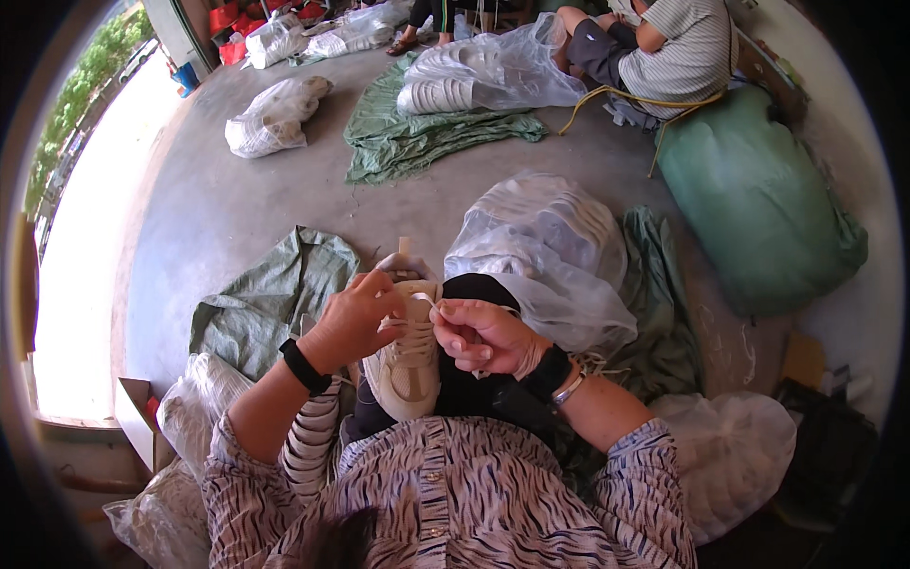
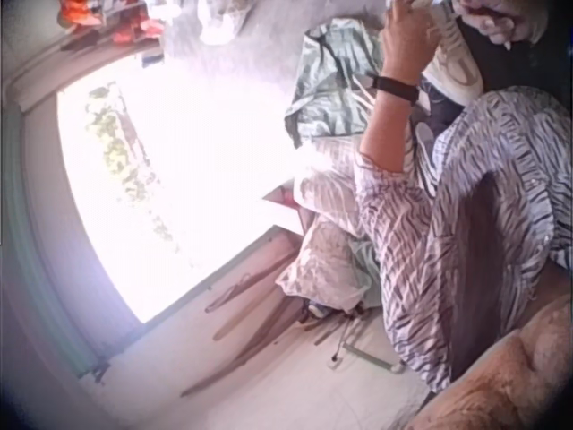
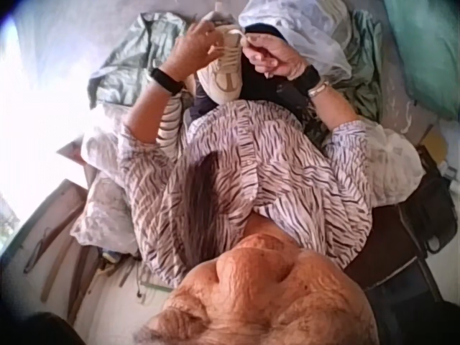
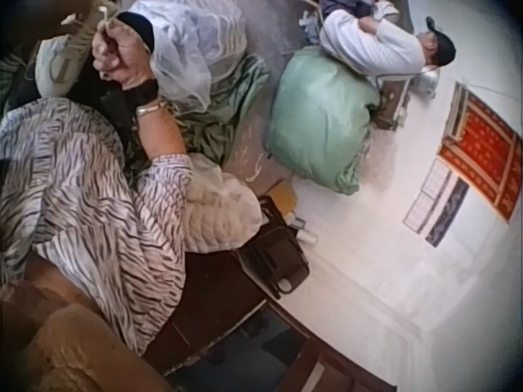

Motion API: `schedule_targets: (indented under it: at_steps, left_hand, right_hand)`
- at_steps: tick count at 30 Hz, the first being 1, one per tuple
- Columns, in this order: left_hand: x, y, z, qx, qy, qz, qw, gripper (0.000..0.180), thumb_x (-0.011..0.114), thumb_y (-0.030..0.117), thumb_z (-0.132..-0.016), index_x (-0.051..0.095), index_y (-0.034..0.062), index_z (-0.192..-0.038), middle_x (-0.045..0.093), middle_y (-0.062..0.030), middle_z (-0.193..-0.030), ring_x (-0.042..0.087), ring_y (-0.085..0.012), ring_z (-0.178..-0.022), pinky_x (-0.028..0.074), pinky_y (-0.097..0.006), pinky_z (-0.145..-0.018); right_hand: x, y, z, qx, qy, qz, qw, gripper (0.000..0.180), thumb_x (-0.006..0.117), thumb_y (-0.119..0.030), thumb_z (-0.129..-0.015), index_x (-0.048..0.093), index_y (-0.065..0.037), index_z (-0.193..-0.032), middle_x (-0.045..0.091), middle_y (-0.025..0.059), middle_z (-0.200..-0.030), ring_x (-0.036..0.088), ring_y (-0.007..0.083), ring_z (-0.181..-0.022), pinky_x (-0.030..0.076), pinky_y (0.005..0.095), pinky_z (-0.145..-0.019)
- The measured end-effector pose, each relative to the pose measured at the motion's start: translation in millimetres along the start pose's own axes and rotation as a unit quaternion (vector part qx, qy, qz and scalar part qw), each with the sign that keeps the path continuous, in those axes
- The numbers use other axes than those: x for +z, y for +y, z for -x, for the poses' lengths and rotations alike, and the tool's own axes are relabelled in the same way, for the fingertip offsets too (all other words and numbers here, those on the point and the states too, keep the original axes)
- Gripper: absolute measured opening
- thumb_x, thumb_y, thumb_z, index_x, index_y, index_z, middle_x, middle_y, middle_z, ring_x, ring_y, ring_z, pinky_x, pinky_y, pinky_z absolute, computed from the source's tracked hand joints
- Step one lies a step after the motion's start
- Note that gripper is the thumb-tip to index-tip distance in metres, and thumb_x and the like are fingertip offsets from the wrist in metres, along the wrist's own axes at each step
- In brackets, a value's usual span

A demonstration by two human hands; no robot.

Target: The recorder is lacing a pair of beige athletic shoes in a factory setting.

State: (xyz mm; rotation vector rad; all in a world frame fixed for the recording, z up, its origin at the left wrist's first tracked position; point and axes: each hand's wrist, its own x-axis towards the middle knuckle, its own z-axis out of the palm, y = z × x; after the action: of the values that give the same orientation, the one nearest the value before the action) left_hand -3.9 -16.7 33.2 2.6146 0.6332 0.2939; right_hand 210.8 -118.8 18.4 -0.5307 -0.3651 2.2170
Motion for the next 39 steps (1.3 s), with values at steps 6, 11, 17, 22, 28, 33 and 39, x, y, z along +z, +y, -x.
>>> schedule_targets:
  at_steps: [6, 11, 17, 22, 28, 33, 39]
  left_hand:
    - [14.8, -6.3, -4.3, -0.001, 0.027, -0.114, 0.993, 0.012, 0.064, 0.017, -0.074, 0.060, 0.0086, -0.080, 0.050, -0.0076, -0.093, 0.054, -0.0252, -0.097, 0.052, -0.039, -0.064]
    - [21.3, -6.6, -19.4, -0.109, 0.041, -0.101, 0.988, 0.012, 0.062, 0.015, -0.075, 0.064, 0.0066, -0.083, 0.054, -0.0117, -0.095, 0.058, -0.0289, -0.090, 0.051, -0.041, -0.068]
    - [-5.8, -29.0, -11.3, 0.007, -0.047, 0.076, 0.996, 0.015, 0.065, 0.016, -0.074, 0.064, 0.0027, -0.081, 0.054, -0.0127, -0.096, 0.055, -0.0286, -0.090, 0.045, -0.039, -0.076]
    - [-5.1, -28.0, -4.7, 0.013, -0.002, 0.129, 0.991, 0.013, 0.069, 0.013, -0.074, 0.064, 0.0038, -0.080, 0.054, -0.0112, -0.100, 0.052, -0.0282, -0.098, 0.045, -0.037, -0.080]
    - [-3.8, -0.7, 12.2, 0.032, 0.082, -0.084, 0.993, 0.007, 0.060, 0.009, -0.075, 0.059, 0.0046, -0.079, 0.055, -0.0080, -0.109, 0.052, -0.0260, -0.106, 0.048, -0.038, -0.080]
    - [21.8, -8.0, 12.2, 0.007, 0.192, -0.139, 0.972, 0.015, 0.057, 0.008, -0.076, 0.055, 0.0073, -0.091, 0.057, -0.0057, -0.108, 0.056, -0.0249, -0.099, 0.049, -0.037, -0.075]
    - [48.6, -16.3, 22.4, -0.144, 0.327, 0.124, 0.926, 0.013, 0.050, 0.016, -0.090, 0.056, 0.0080, -0.099, 0.061, -0.0108, -0.096, 0.061, -0.0323, -0.084, 0.048, -0.038, -0.073]
  right_hand:
    - [2.0, 1.1, -3.1, -0.003, -0.008, 0.011, 1.000, 0.020, 0.043, -0.027, -0.098, 0.053, -0.010, -0.094, 0.052, 0.0006, -0.065, 0.033, 0.0043, -0.037, 0.027, 0.0184, -0.036]
    - [-6.2, 2.4, -6.8, -0.027, -0.007, -0.034, 0.999, 0.022, 0.042, -0.027, -0.098, 0.054, -0.009, -0.093, 0.052, 0.0002, -0.065, 0.033, 0.0046, -0.037, 0.027, 0.0187, -0.037]
    - [-11.8, 3.6, 3.3, -0.051, -0.021, -0.078, 0.995, 0.021, 0.040, -0.025, -0.099, 0.051, -0.008, -0.095, 0.047, -0.0010, -0.063, 0.035, 0.0047, -0.039, 0.028, 0.0192, -0.039]
    - [-5.8, 4.9, 2.2, -0.047, -0.038, -0.095, 0.994, 0.021, 0.038, -0.024, -0.099, 0.050, -0.008, -0.095, 0.047, -0.0007, -0.063, 0.035, 0.0049, -0.039, 0.028, 0.0196, -0.039]
    - [-6.8, 8.1, 6.9, -0.062, -0.082, -0.099, 0.990, 0.021, 0.038, -0.025, -0.099, 0.049, -0.008, -0.094, 0.047, -0.0008, -0.063, 0.037, 0.0054, -0.039, 0.029, 0.0199, -0.040]
    - [2.6, 11.8, 5.1, -0.058, -0.123, -0.116, 0.984, 0.018, 0.039, -0.022, -0.099, 0.049, -0.008, -0.095, 0.047, -0.0010, -0.063, 0.037, 0.0059, -0.039, 0.028, 0.0212, -0.041]
    - [-20.8, -46.3, 39.9, -0.366, -0.079, -0.215, 0.902, 0.008, 0.046, -0.007, -0.091, 0.051, -0.002, -0.095, 0.048, 0.0003, -0.067, 0.031, 0.0066, -0.041, 0.023, 0.0225, -0.043]
